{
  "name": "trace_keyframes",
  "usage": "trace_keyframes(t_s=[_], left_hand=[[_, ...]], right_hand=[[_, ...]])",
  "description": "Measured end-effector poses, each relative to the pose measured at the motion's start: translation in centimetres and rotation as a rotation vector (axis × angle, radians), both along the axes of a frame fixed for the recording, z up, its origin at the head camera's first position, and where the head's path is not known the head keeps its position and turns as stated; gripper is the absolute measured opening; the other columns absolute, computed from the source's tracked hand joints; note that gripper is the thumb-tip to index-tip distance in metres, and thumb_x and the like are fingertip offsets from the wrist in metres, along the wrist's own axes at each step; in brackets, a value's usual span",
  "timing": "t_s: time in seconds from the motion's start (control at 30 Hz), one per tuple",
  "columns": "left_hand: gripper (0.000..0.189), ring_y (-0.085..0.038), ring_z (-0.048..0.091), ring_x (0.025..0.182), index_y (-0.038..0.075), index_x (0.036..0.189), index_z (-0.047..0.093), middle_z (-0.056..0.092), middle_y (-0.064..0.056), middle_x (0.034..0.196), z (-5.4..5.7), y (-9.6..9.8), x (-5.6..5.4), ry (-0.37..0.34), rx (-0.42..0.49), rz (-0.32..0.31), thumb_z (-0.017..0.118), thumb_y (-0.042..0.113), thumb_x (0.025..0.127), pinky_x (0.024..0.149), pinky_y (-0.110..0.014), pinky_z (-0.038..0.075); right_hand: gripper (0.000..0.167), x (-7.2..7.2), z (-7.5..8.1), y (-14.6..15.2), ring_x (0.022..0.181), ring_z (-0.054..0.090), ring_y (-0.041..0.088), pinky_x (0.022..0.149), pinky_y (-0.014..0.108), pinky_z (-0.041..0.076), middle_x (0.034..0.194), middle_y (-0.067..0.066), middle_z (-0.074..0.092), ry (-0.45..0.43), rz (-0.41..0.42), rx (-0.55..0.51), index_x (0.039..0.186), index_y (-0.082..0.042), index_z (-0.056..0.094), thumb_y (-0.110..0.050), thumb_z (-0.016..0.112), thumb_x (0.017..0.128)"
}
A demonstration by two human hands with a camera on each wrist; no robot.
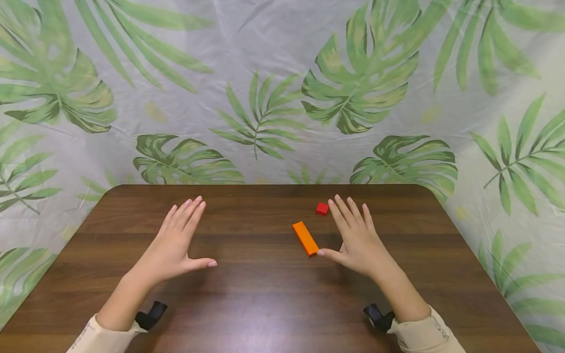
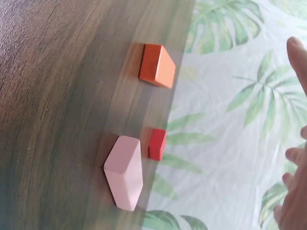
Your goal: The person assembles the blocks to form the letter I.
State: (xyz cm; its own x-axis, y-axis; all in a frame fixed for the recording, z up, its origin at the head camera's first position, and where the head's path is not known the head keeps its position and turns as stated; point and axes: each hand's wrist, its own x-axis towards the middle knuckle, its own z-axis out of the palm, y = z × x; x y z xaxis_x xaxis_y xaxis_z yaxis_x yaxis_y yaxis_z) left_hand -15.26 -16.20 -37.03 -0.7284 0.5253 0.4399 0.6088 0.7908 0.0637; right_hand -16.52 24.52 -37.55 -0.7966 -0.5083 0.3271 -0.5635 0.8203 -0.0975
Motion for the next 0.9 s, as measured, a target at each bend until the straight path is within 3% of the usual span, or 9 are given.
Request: trace_keyframes(t_s=[0.33,0.57,0.9], left_hand=[[0.113,-0.025,0.009,0.134,0.005,0.144,0.003,0.007,-0.008,0.149,-0.5,3.4,-0.1,0.011,0.154,-0.071,0.045,0.077,0.067,0.105,-0.046,0.010],[0.115,-0.024,0.007,0.134,0.004,0.144,0.000,0.005,-0.009,0.149,-1.1,5.5,0.0,-0.013,0.214,-0.089,0.046,0.076,0.067,0.106,-0.043,0.010],[0.117,-0.023,0.010,0.134,0.006,0.144,0.001,0.006,-0.007,0.149,-1.7,8.1,0.0,-0.037,0.299,-0.119,0.059,0.070,0.065,0.106,-0.039,0.010]], right_hand=[[0.109,-0.2,-0.5,0.7,0.133,0.011,0.033,0.107,0.038,0.005,0.146,0.017,0.016,0.006,0.053,-0.176,0.145,-0.006,0.006,-0.042,0.075,0.069],[0.107,0.0,-1.2,1.2,0.132,0.016,0.032,0.103,0.046,0.018,0.146,0.015,0.017,-0.027,0.018,-0.259,0.145,-0.011,0.007,-0.035,0.077,0.069],[0.103,0.0,-2.7,2.1,0.129,0.022,0.034,0.098,0.052,0.023,0.145,0.015,0.019,-0.071,-0.035,-0.350,0.145,-0.013,0.011,-0.029,0.078,0.069]])
